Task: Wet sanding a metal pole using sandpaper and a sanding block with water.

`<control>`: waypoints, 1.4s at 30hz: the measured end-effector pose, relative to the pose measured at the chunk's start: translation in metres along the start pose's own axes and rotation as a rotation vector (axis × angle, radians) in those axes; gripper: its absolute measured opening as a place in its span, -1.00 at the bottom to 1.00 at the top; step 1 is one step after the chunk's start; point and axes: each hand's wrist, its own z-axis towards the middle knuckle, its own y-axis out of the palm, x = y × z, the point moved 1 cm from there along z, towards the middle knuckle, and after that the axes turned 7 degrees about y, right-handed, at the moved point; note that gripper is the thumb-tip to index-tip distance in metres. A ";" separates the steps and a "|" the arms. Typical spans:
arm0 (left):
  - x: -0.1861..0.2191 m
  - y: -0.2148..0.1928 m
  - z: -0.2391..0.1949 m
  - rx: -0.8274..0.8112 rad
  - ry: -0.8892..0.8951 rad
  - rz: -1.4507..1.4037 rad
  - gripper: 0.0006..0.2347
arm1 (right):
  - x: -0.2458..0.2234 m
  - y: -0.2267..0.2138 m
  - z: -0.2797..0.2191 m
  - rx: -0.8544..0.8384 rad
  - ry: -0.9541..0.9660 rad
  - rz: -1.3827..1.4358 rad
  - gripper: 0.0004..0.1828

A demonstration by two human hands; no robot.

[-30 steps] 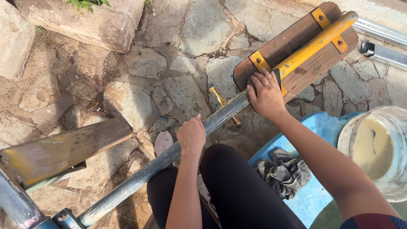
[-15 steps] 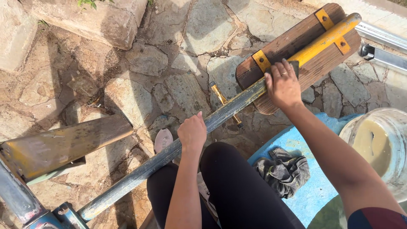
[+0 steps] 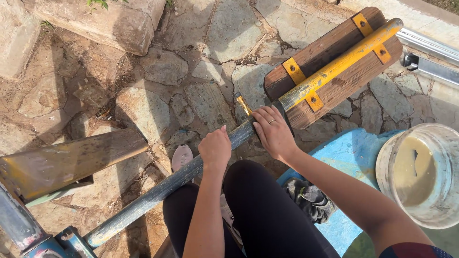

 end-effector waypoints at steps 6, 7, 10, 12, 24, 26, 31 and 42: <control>0.000 0.000 -0.002 -0.001 0.007 -0.032 -0.45 | 0.124 -0.026 0.034 0.115 0.141 -0.209 -0.58; -0.001 0.001 -0.002 0.000 0.004 -0.034 -0.45 | 0.135 -0.027 0.038 0.113 0.138 -0.209 -0.58; -0.001 0.005 0.000 0.010 0.022 0.014 -0.45 | 0.130 -0.020 0.035 0.232 0.186 -0.216 -0.65; 0.000 0.007 0.003 0.016 0.022 0.009 -0.46 | 0.076 0.003 0.022 0.204 0.212 -0.114 -0.64; -0.003 0.015 0.006 0.046 0.034 0.016 -0.47 | 0.092 0.017 0.037 0.217 0.536 -0.109 -0.37; -0.001 0.012 0.005 0.056 0.030 -0.003 -0.46 | 0.023 0.030 0.021 0.209 0.455 -0.038 -0.40; -0.007 0.010 0.000 0.068 0.025 -0.032 -0.47 | 0.024 0.032 0.023 0.186 0.310 0.060 -0.34; -0.003 0.005 -0.001 0.054 0.019 -0.047 -0.45 | -0.019 0.078 0.023 0.517 0.722 0.336 -0.25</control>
